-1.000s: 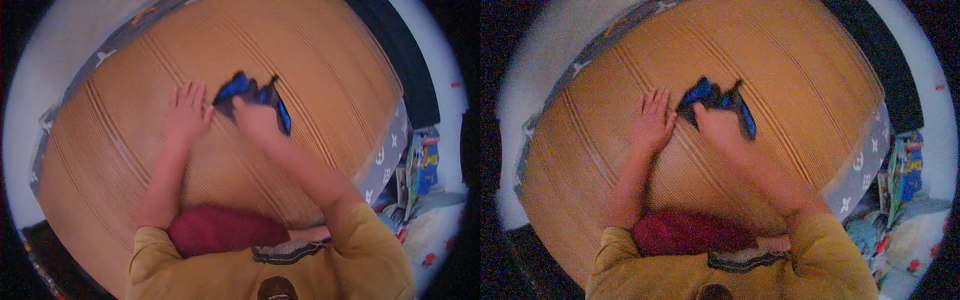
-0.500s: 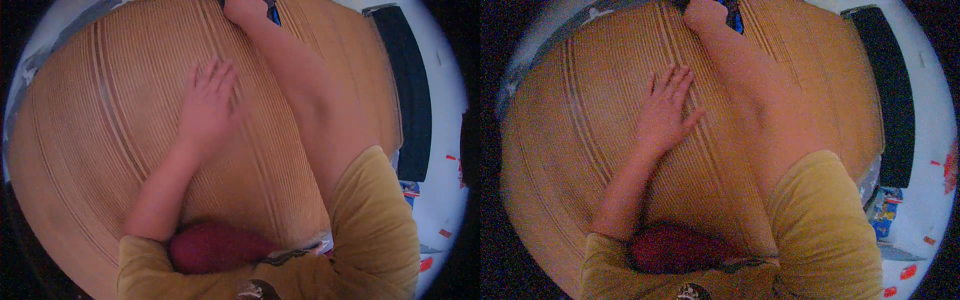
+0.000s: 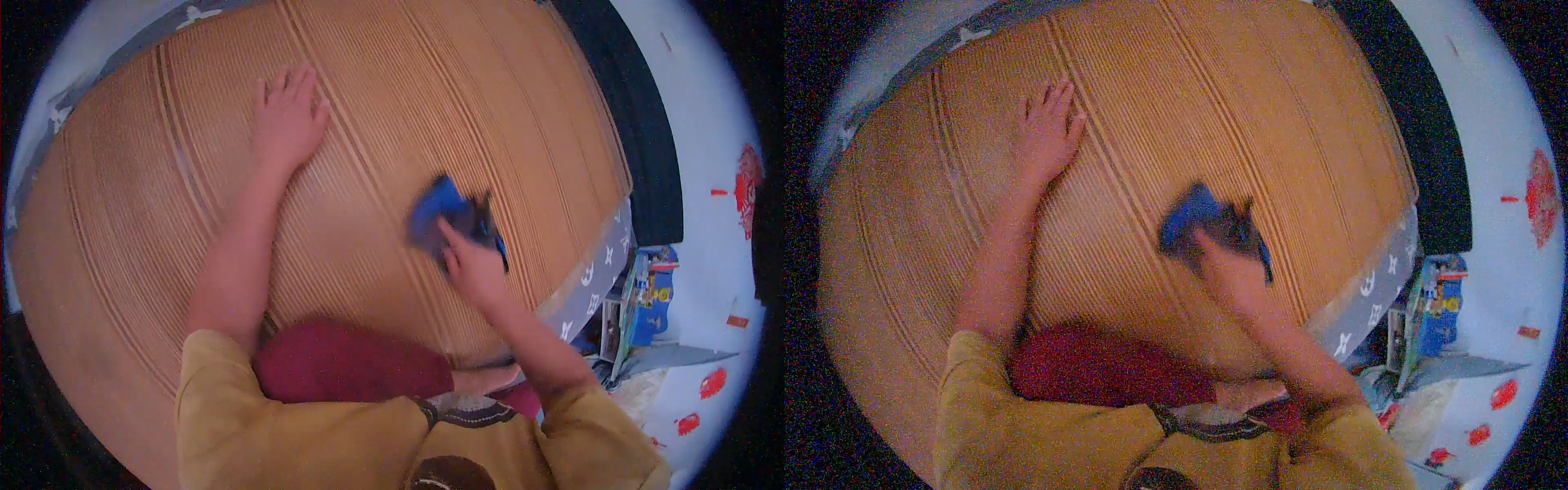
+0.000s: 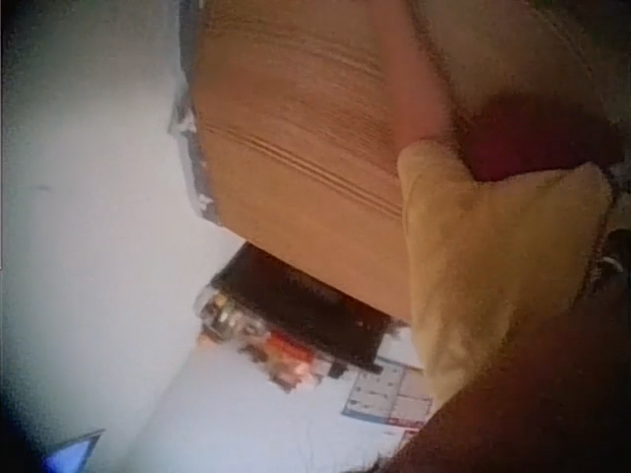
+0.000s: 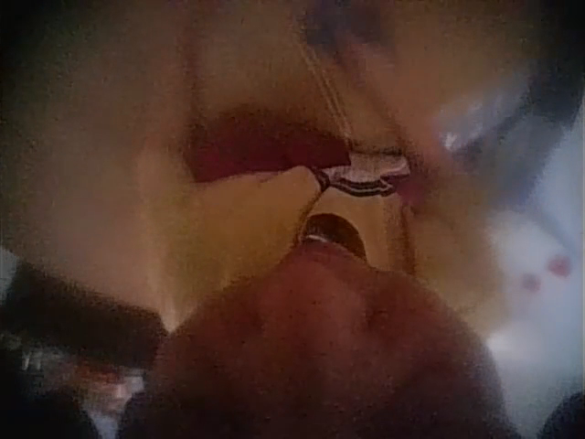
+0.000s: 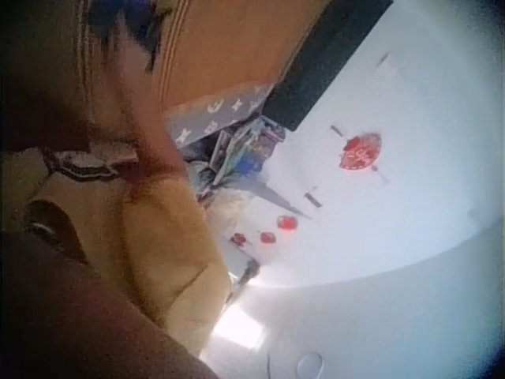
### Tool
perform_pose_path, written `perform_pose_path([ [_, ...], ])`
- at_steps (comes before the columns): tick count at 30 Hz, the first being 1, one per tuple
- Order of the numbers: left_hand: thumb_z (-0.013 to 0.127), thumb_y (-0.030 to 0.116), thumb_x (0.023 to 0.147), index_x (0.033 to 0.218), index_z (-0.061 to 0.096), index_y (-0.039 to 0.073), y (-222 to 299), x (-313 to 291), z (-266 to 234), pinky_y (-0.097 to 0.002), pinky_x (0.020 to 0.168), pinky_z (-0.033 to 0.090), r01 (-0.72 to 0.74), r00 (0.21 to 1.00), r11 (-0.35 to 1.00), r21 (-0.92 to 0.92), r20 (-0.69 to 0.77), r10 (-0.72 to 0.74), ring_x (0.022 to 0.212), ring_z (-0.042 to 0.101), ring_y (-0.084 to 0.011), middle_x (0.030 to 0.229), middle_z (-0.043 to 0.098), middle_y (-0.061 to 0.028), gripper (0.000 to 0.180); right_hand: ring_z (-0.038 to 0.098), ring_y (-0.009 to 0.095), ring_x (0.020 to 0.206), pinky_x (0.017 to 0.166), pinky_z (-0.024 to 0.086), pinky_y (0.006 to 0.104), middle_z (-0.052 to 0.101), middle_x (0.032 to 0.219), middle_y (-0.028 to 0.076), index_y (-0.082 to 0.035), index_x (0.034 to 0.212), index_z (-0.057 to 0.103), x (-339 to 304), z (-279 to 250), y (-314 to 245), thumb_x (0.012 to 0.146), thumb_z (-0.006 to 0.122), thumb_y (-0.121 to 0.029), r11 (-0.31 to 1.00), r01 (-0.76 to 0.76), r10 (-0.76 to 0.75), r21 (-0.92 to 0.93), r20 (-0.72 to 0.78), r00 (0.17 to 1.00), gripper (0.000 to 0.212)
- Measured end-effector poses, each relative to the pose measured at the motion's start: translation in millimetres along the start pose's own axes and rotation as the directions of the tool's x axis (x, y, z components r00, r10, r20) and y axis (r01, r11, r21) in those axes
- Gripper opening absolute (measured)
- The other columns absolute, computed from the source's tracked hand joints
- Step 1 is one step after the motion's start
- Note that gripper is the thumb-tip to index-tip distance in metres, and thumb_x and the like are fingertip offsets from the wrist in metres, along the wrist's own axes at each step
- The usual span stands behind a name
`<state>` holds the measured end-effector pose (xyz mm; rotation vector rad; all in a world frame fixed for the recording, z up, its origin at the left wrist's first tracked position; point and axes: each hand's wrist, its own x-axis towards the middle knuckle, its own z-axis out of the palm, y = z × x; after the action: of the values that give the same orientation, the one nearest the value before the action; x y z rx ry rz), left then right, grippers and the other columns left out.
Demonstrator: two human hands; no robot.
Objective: The person smoothes a blue fabric sleeve on a bamboo mat by hand, turns the item over, and folds it.
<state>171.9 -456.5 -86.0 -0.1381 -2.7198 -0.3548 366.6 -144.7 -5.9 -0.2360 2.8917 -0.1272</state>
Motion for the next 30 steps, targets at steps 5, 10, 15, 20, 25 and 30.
perform_pose_path([
  [5,0.042,0.04,0.099,0.148,0.04,0.009,4.9,9.7,0.5,-0.0503,0.12,0.014,-0.019,1.0,1.0,0.023,0.007,0.018,0.145,0.029,-0.0254,0.155,0.038,-0.0042,0.058,0.065,0.036,0.069,0.062,0.051,0.0477,0.068,0.083,0.014,-0.015,0.129,0.058,-192.5,51.9,55.1,0.082,0.069,-0.02,0.992,-0.107,0.119,-0.074,0.196,0.973,0.048],
  [10,0.042,0.041,0.099,0.148,0.039,0.009,6.4,8.2,-3.8,-0.0508,0.121,0.012,-0.01,0.999,0.998,0.056,0.041,0.008,0.147,0.026,-0.0257,0.155,0.038,-0.0044,0.059,0.064,0.032,0.062,0.056,0.049,0.0468,0.065,0.073,0.013,-0.014,0.127,0.058,-173.6,58.8,38.8,0.082,0.065,-0.017,0.998,-0.026,0.032,-0.055,0.104,0.994,0.046],
  [15,0.04,0.038,0.101,0.148,0.038,0.008,17.5,4.9,-14.9,-0.0518,0.12,0.012,0.018,0.996,0.997,0.069,0.084,-0.024,0.147,0.025,-0.027,0.155,0.037,-0.006,0.056,0.059,0.031,0.052,0.048,0.045,0.0452,0.061,0.068,0.01,-0.015,0.128,0.058,-61.4,41.4,-1.0,0.08,0.065,-0.012,0.985,0.169,-0.173,-0.044,-0.128,0.977,0.048],
  [20,0.042,0.026,0.098,0.148,0.037,0.005,11.5,-4.4,-8.9,-0.0501,0.12,0.015,0.018,0.996,0.998,0.056,0.081,-0.023,0.146,0.028,-0.0288,0.153,0.039,-0.0092,0.055,0.066,0.03,0.061,0.053,0.05,0.0464,0.069,0.078,0.01,-0.02,0.135,0.055,129.9,7.7,-82.7,0.088,0.056,-0.019,0.968,0.205,-0.22,-0.145,-0.094,0.971,0.047],
  [25,0.046,0.014,0.09,0.144,0.037,-0.005,13.8,0.6,-10.1,-0.0474,0.12,0.018,0.074,0.997,0.994,-0.076,-0.006,-0.074,0.144,0.032,-0.0319,0.15,0.042,-0.0172,0.058,0.071,0.034,0.08,0.068,0.055,0.0475,0.072,0.089,0.016,-0.024,0.134,0.057,323.1,-16.8,-152.0,0.093,0.045,-0.026,0.961,0.225,-0.266,-0.161,-0.313,0.912,0.042],
  [30,0.053,0.005,0.085,0.148,0.029,-0.006,14.0,-2.0,-7.9,-0.0449,0.122,0.015,0.05,0.998,0.997,-0.06,0.041,-0.047,0.145,0.028,-0.0333,0.154,0.034,-0.0194,0.068,0.069,0.032,0.078,0.063,0.055,0.0458,0.072,0.09,0.015,-0.01,0.122,0.064,433.9,-45.1,-190.5,0.098,0.043,-0.024,0.932,0.268,-0.344,-0.244,-0.359,0.868,0.035],
])
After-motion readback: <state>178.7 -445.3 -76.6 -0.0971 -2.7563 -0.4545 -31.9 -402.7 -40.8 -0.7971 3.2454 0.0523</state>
